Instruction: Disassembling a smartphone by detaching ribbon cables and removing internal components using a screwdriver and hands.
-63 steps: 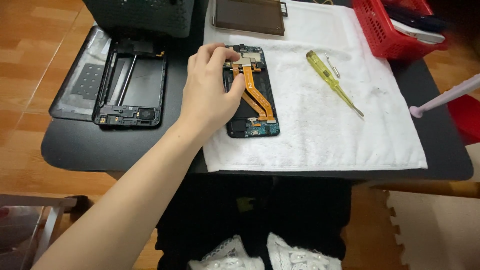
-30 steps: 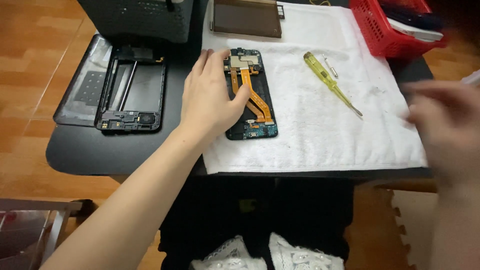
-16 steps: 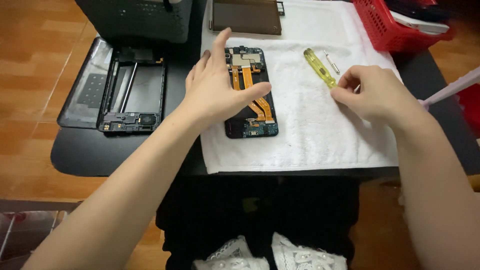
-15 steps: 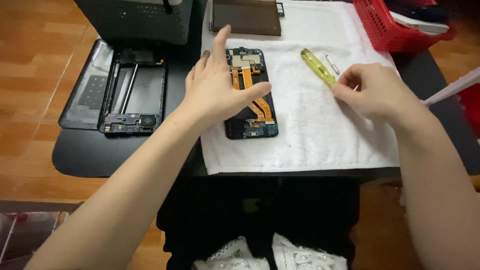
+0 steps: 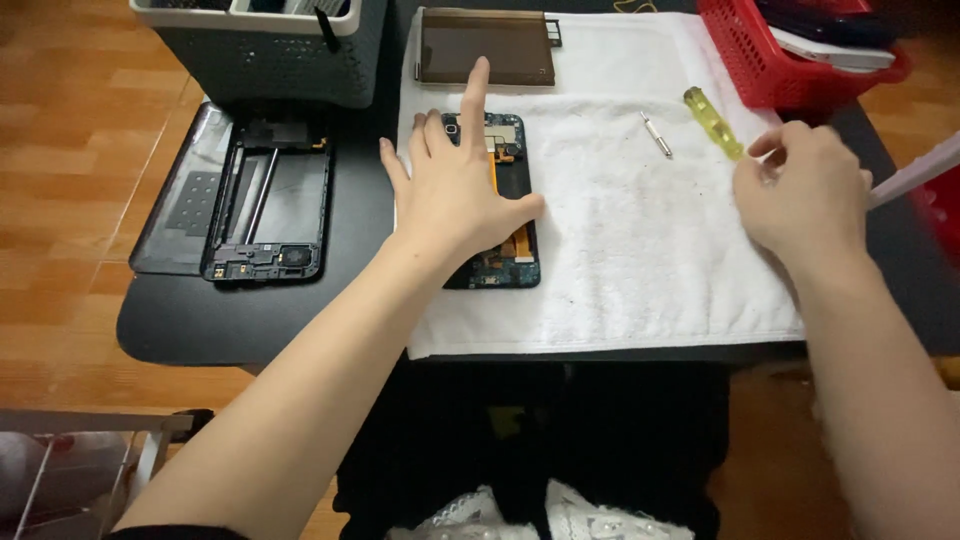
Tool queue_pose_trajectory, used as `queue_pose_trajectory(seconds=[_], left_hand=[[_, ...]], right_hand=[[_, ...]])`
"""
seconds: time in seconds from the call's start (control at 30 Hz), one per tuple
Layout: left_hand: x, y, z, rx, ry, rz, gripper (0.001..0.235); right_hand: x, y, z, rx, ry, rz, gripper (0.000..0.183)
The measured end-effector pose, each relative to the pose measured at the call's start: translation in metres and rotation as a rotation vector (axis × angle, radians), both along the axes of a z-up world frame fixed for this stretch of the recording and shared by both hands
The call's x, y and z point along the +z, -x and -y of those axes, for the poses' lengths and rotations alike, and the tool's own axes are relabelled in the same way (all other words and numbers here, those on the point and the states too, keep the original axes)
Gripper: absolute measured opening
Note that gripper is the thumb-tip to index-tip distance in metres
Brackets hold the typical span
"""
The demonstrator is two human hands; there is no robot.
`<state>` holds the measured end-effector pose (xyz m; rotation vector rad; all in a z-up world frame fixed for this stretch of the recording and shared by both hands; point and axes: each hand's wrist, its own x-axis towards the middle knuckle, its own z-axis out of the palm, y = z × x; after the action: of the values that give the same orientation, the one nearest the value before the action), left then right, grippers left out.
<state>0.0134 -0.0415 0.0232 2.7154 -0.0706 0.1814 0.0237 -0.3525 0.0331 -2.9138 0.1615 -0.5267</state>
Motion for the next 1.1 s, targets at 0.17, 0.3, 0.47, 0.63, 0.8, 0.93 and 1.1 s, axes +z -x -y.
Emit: queue_pose_trajectory(seconds=[0.17,0.3,0.47,0.63,0.8,0.93,1.1], left_hand=[[0.016,-0.003,0.000,-0.098,0.046,-0.068,0.128],[0.020,-0.001,-0.001,-0.159,0.046,-0.145,0.125],[0.009,-0.005,0.011,-0.057,-0.143,-0.091,0.121],[0.037,-0.017,0.027,-0.155,-0.056,-0.178,0.128],[0.050,-0.022,0.034,-0.228,0.119,-0.263,0.126],[0.060,-0.022,0.024,-0.489,0.190,-0.363,0.126],[0.052,-0.017,0.016,-0.554,0.171,-0.331,0.107]], right_hand=[[-0.008,-0.022,-0.023,0.210,0.000,0.303,0.024],[0.019,-0.022,-0.074,0.131,-0.173,-0.163,0.035],[-0.021,-0.047,-0.056,0.237,-0.144,-0.039,0.011],[-0.048,-0.056,-0.046,0.380,-0.164,0.270,0.005],[-0.034,-0.045,-0.051,0.322,-0.234,0.081,0.011],[-0.029,-0.044,-0.057,0.260,-0.283,0.043,0.010],[-0.019,-0.039,-0.061,0.214,-0.360,-0.056,0.004]])
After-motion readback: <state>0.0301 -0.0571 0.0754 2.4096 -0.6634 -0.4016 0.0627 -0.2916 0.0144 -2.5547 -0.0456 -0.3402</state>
